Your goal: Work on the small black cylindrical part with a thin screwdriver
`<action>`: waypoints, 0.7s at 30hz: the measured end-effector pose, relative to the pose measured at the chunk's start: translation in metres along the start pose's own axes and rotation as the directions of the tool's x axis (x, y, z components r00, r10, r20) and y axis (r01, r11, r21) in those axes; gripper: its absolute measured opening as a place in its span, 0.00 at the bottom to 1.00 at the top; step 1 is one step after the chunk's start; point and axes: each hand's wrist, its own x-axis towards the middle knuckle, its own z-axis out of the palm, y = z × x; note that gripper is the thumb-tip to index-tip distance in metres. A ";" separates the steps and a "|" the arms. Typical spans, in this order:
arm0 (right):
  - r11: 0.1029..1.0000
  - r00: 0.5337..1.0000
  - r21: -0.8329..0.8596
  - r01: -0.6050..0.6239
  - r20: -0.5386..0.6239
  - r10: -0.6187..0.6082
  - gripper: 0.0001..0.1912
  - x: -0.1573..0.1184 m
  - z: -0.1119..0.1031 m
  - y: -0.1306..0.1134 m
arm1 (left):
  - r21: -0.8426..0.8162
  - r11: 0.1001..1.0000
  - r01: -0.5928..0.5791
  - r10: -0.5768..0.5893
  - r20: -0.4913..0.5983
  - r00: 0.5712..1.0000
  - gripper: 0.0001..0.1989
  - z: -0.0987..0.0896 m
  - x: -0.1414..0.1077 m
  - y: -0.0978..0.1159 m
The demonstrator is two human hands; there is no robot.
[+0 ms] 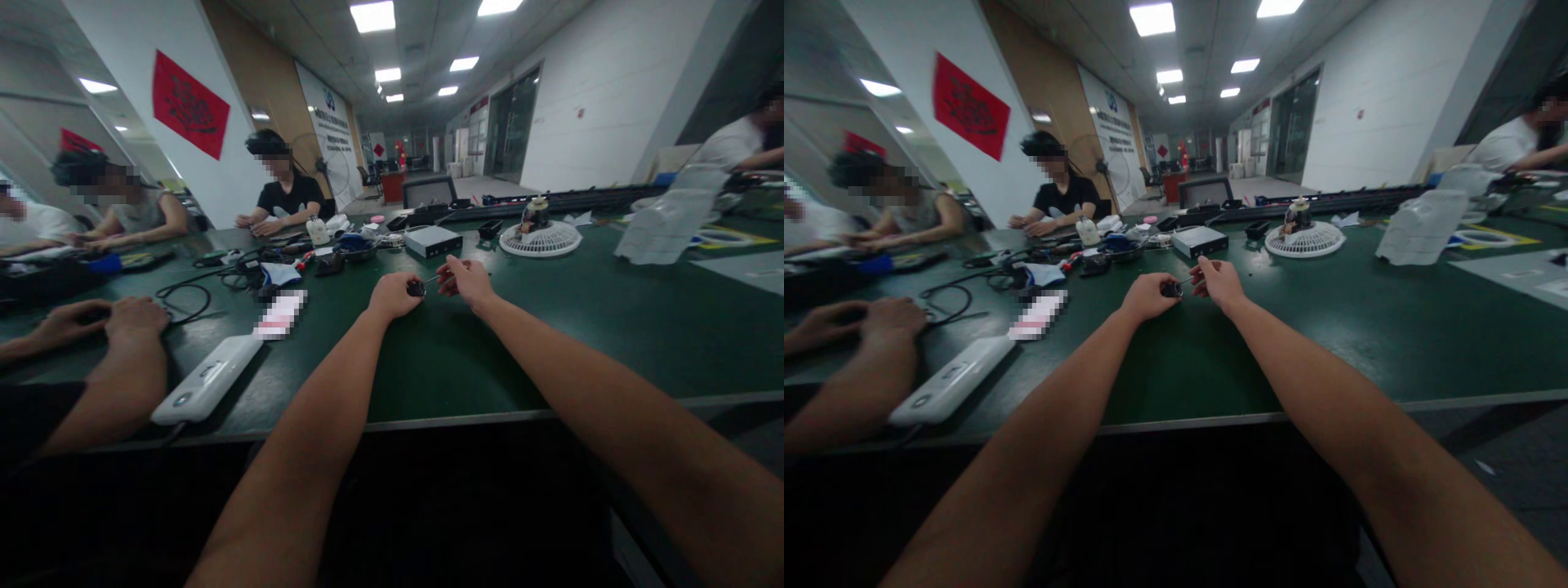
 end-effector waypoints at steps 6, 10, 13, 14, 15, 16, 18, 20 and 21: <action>0.999 1.000 -0.044 -0.016 -0.020 0.016 0.24 0.001 -0.001 0.001 | -0.001 1.000 -0.015 0.015 -0.007 1.000 0.17 0.000 0.000 0.000; 1.000 0.999 -0.013 -0.010 -0.046 0.010 0.22 0.002 -0.001 0.001 | -0.007 1.000 -0.013 0.013 -0.014 1.000 0.17 0.000 0.000 0.000; 1.000 1.000 0.005 -0.003 -0.008 0.003 0.20 0.001 -0.001 0.001 | 0.003 1.000 -0.007 0.007 -0.014 1.000 0.17 0.000 -0.001 0.000; 1.000 1.000 0.006 -0.002 0.008 0.002 0.20 0.001 -0.001 0.001 | 0.005 1.000 -0.004 0.004 -0.015 1.000 0.17 0.000 -0.001 0.000; 1.000 1.000 0.006 -0.003 0.023 0.002 0.20 0.000 -0.001 0.001 | 0.006 1.000 -0.001 0.002 -0.016 1.000 0.17 -0.001 -0.001 0.001; 1.000 0.999 0.004 -0.005 0.036 0.005 0.20 0.000 -0.002 0.001 | 0.006 1.000 0.000 0.001 -0.016 1.000 0.17 -0.001 -0.001 0.001; 1.000 0.999 -0.010 -0.018 0.050 0.018 0.20 0.001 -0.002 0.001 | 0.007 1.000 0.000 0.000 -0.014 1.000 0.17 -0.002 -0.001 0.001; 0.999 0.999 -0.040 -0.025 0.046 0.026 0.21 0.002 -0.002 0.003 | 0.009 1.000 -0.001 0.001 -0.009 1.000 0.17 -0.002 -0.001 0.002; 0.998 0.999 -0.058 -0.021 0.039 0.024 0.21 0.002 -0.002 0.004 | 0.009 1.000 -0.002 0.002 -0.008 1.000 0.17 -0.002 -0.001 0.002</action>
